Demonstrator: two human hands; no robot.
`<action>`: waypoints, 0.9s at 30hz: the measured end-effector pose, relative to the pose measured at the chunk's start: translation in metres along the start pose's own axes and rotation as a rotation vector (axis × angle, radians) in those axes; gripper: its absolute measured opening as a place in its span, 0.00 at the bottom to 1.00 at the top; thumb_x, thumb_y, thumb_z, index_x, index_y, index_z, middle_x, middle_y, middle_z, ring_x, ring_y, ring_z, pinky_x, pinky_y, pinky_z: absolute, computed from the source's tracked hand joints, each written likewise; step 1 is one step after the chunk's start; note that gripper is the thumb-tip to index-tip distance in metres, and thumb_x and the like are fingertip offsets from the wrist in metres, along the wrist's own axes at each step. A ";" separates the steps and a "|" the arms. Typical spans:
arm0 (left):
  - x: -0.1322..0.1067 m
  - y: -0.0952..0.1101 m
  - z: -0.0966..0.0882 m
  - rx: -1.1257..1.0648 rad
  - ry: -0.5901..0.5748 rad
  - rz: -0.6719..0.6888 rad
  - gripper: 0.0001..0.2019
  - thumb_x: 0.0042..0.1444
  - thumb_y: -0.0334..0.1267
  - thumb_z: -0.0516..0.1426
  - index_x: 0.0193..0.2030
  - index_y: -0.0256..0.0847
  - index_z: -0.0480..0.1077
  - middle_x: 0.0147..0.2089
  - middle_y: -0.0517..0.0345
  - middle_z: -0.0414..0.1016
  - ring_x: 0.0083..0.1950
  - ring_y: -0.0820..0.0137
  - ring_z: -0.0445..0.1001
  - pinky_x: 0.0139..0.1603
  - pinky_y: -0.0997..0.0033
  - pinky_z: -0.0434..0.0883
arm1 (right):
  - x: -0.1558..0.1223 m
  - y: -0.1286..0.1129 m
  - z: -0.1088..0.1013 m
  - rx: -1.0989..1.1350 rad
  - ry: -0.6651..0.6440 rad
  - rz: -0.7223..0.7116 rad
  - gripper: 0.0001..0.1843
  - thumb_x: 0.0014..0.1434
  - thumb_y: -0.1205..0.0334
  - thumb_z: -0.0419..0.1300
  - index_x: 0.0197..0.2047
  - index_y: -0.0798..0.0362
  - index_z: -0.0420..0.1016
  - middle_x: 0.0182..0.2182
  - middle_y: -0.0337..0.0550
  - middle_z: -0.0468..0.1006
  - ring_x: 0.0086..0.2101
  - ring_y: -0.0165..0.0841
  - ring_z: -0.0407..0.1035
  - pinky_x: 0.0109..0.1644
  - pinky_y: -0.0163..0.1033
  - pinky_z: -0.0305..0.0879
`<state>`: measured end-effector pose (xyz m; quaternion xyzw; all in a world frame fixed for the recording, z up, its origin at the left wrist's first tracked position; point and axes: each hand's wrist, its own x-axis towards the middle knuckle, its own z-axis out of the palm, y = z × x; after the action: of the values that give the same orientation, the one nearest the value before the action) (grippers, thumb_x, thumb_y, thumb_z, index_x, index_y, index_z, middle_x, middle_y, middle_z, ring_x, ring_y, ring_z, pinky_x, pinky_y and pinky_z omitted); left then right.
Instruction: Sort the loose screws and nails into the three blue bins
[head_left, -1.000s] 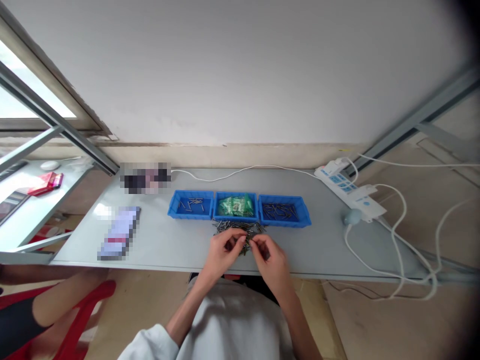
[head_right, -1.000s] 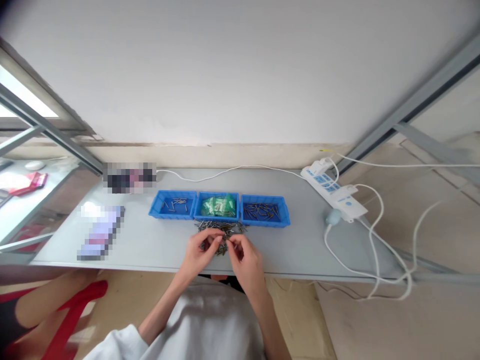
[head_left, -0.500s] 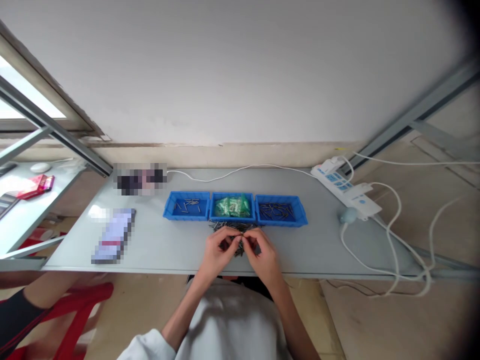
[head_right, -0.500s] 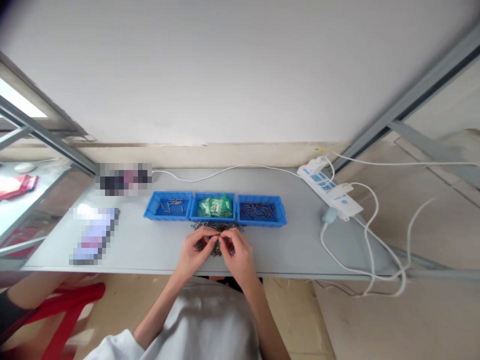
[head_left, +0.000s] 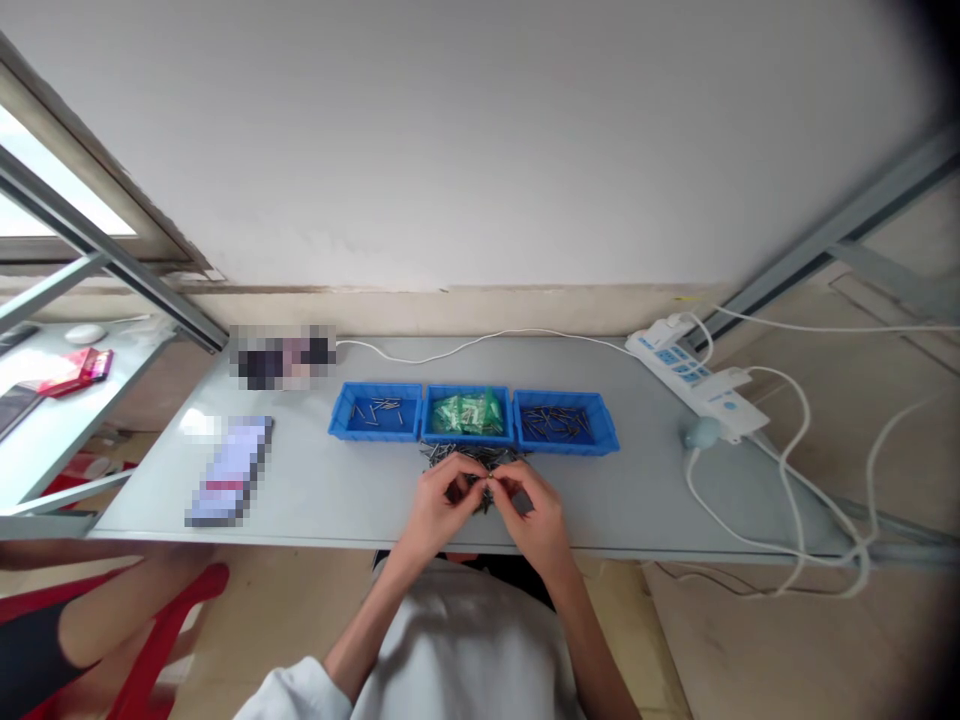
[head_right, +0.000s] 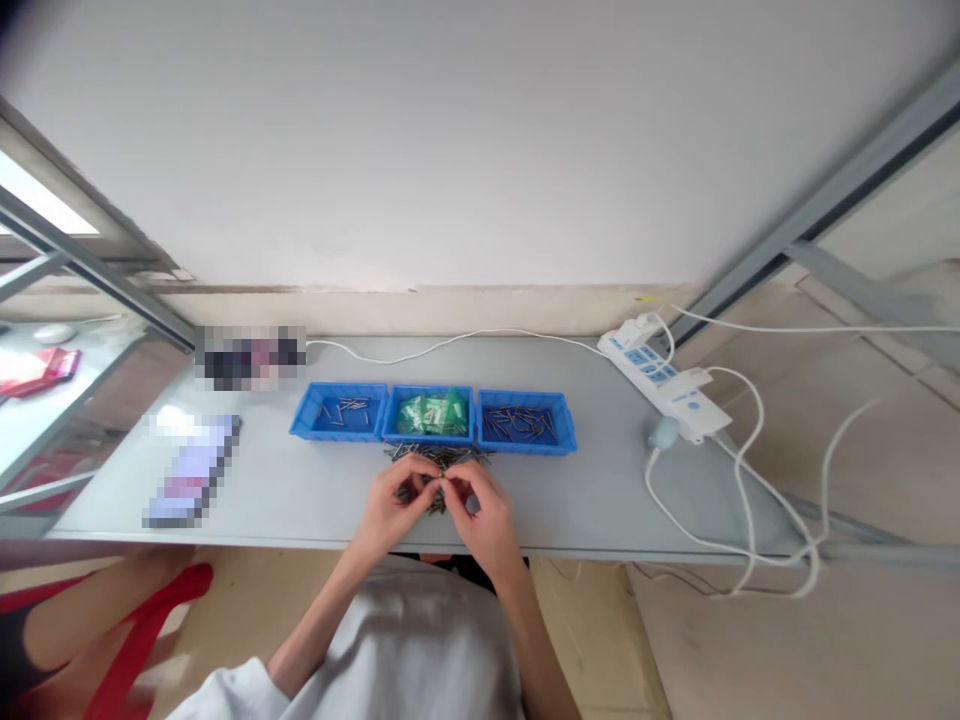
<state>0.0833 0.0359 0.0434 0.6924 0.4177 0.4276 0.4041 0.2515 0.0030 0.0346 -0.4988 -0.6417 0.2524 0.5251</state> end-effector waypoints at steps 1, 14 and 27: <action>0.000 0.000 0.000 -0.001 -0.001 0.000 0.03 0.65 0.34 0.61 0.40 0.40 0.76 0.40 0.56 0.79 0.27 0.78 0.66 0.30 0.77 0.66 | 0.000 -0.001 0.000 0.002 -0.001 -0.007 0.04 0.73 0.62 0.59 0.45 0.48 0.75 0.36 0.42 0.79 0.33 0.33 0.74 0.38 0.38 0.74; -0.002 0.002 0.001 -0.030 0.056 0.022 0.03 0.63 0.31 0.60 0.37 0.40 0.73 0.42 0.55 0.82 0.26 0.79 0.65 0.29 0.78 0.65 | 0.000 -0.007 -0.001 0.012 0.019 -0.025 0.04 0.72 0.65 0.59 0.47 0.48 0.75 0.38 0.43 0.79 0.35 0.34 0.75 0.39 0.38 0.73; -0.002 -0.003 0.003 -0.034 0.067 -0.037 0.02 0.63 0.32 0.60 0.40 0.40 0.75 0.43 0.54 0.82 0.25 0.78 0.65 0.29 0.77 0.67 | -0.005 -0.011 0.005 -0.045 0.028 -0.004 0.06 0.72 0.66 0.59 0.50 0.48 0.75 0.38 0.41 0.79 0.33 0.32 0.73 0.39 0.37 0.73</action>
<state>0.0848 0.0341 0.0393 0.6627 0.4365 0.4501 0.4095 0.2423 -0.0050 0.0402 -0.5127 -0.6407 0.2301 0.5232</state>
